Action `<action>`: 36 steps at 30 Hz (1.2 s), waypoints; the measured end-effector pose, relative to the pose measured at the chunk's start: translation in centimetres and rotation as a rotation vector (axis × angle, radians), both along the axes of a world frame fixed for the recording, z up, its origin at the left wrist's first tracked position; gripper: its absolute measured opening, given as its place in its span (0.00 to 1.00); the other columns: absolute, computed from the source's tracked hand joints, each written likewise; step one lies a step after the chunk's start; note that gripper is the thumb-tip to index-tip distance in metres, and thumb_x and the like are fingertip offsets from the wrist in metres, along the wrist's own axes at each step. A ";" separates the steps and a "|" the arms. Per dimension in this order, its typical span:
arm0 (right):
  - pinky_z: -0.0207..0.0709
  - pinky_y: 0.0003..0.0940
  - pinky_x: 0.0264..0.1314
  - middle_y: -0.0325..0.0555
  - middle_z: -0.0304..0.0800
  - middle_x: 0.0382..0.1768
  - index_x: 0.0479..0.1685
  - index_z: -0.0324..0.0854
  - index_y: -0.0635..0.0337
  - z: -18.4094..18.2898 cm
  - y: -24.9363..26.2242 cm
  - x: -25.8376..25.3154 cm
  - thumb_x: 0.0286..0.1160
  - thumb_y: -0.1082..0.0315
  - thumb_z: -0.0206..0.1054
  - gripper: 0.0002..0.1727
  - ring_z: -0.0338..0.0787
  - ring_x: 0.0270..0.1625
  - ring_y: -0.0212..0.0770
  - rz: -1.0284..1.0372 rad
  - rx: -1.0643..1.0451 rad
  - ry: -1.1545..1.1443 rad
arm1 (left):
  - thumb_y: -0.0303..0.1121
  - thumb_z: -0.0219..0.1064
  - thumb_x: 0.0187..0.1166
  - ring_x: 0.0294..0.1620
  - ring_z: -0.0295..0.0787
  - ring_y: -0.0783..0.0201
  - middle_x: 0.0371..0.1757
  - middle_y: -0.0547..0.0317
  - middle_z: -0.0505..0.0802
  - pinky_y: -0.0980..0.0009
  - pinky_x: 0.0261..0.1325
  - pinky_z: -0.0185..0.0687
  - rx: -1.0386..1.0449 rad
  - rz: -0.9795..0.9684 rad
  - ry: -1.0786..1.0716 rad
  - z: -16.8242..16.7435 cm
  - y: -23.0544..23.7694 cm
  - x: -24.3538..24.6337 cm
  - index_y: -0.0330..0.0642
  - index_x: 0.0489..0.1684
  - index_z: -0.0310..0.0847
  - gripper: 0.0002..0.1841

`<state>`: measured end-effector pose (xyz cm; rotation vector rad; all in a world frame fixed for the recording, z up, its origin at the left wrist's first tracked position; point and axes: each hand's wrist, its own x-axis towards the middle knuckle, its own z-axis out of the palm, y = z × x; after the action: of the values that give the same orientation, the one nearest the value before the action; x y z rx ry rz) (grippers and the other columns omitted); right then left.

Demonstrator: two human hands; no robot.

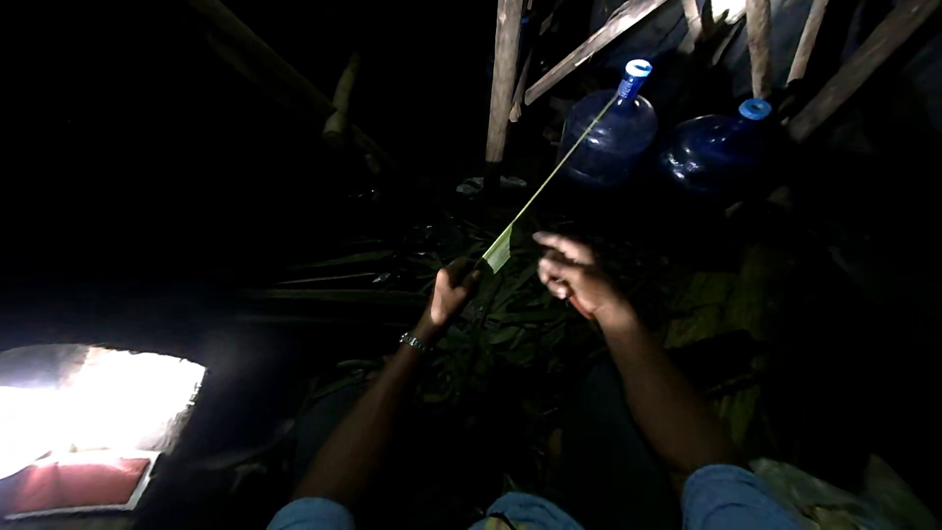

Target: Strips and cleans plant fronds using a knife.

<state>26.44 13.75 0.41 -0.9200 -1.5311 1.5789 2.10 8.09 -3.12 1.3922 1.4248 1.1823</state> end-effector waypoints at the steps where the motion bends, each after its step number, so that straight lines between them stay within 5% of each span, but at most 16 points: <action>1: 0.68 0.22 0.20 0.40 0.81 0.27 0.81 0.66 0.61 -0.2 -0.6 -1.4 0.81 0.72 0.59 0.27 0.73 0.19 0.28 0.092 -0.033 -0.030 | 0.26 0.62 0.85 0.32 0.83 0.71 0.40 0.52 0.90 0.72 0.40 0.83 0.049 -0.002 0.027 -0.4 0.0 0.0 0.30 0.56 0.83 0.11; 4: 0.64 0.17 0.19 0.39 0.81 0.23 0.49 0.73 0.63 -0.8 -1.5 -4.3 0.83 0.74 0.61 0.04 0.71 0.17 0.25 0.147 -0.094 -0.049 | 0.25 0.66 0.81 0.34 0.88 0.72 0.40 0.55 0.93 0.73 0.42 0.86 0.142 -0.019 0.047 -0.5 -0.3 0.2 0.31 0.50 0.87 0.08; 12: 0.66 0.18 0.14 0.40 0.80 0.24 0.54 0.79 0.57 -0.4 0.5 -2.1 0.86 0.73 0.57 0.08 0.68 0.13 0.26 -0.168 -0.071 0.160 | 0.29 0.58 0.89 0.23 0.81 0.74 0.26 0.59 0.86 0.78 0.32 0.82 0.033 -0.093 0.028 -0.2 -0.1 0.0 0.29 0.46 0.86 0.12; 17: 0.68 0.19 0.19 0.36 0.80 0.23 0.51 0.70 0.60 -1.3 -1.6 -3.7 0.79 0.73 0.61 0.08 0.73 0.17 0.25 0.198 -0.116 0.008 | 0.28 0.59 0.88 0.20 0.78 0.74 0.25 0.59 0.85 0.77 0.29 0.79 -0.007 -0.002 0.030 0.2 -0.4 0.9 0.30 0.44 0.85 0.10; 19: 0.66 0.17 0.20 0.34 0.81 0.23 0.61 0.69 0.60 -1.8 -2.2 -4.8 0.81 0.71 0.62 0.14 0.73 0.18 0.23 0.308 -0.113 0.004 | 0.24 0.60 0.84 0.21 0.77 0.76 0.26 0.63 0.86 0.78 0.28 0.77 -0.015 0.018 -0.055 0.6 -0.9 1.3 0.32 0.43 0.85 0.08; 21: 0.65 0.16 0.20 0.33 0.81 0.24 0.80 0.63 0.61 -1.9 -2.3 -5.2 0.80 0.71 0.64 0.29 0.73 0.19 0.23 0.338 -0.129 0.035 | 0.25 0.58 0.84 0.21 0.77 0.77 0.25 0.65 0.86 0.79 0.27 0.76 0.005 -0.011 -0.124 0.5 -1.2 1.3 0.35 0.40 0.85 0.09; 23: 0.66 0.16 0.20 0.33 0.82 0.24 0.83 0.63 0.60 -1.7 -1.9 -5.1 0.78 0.69 0.65 0.32 0.74 0.19 0.23 0.350 -0.114 0.029 | 0.26 0.58 0.83 0.19 0.75 0.77 0.22 0.67 0.84 0.79 0.24 0.73 -0.008 -0.043 -0.195 0.5 -1.2 1.2 0.38 0.33 0.84 0.10; 30: 0.62 0.14 0.21 0.29 0.82 0.20 0.68 0.78 0.67 -1.0 -1.0 -3.2 0.74 0.73 0.66 0.22 0.71 0.19 0.18 0.252 0.082 -0.024 | 0.25 0.56 0.85 0.16 0.69 0.77 0.19 0.67 0.81 0.81 0.21 0.67 -0.218 -0.111 -0.340 2.9 -1.6 1.0 0.38 0.35 0.85 0.11; 32: 0.63 0.14 0.22 0.28 0.83 0.20 0.63 0.82 0.66 -0.9 -0.8 -2.8 0.74 0.74 0.66 0.18 0.71 0.19 0.18 0.217 0.138 -0.017 | 0.26 0.54 0.87 0.14 0.66 0.78 0.17 0.69 0.77 0.82 0.19 0.63 -0.295 -0.125 -0.342 4.0 -1.9 1.0 0.41 0.28 0.79 0.14; 36: 0.65 0.14 0.22 0.29 0.85 0.20 0.40 0.86 0.60 -1.0 -0.2 -2.3 0.72 0.78 0.64 0.07 0.73 0.19 0.18 0.115 0.269 0.016 | 0.29 0.54 0.88 0.15 0.67 0.79 0.20 0.70 0.78 0.83 0.18 0.65 -0.351 -0.231 -0.363 3.9 -2.0 0.0 0.42 0.38 0.84 0.12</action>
<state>24.18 13.59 -0.58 -0.6777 -1.7600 1.4090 2.09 6.09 0.81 1.0069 1.1160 0.9259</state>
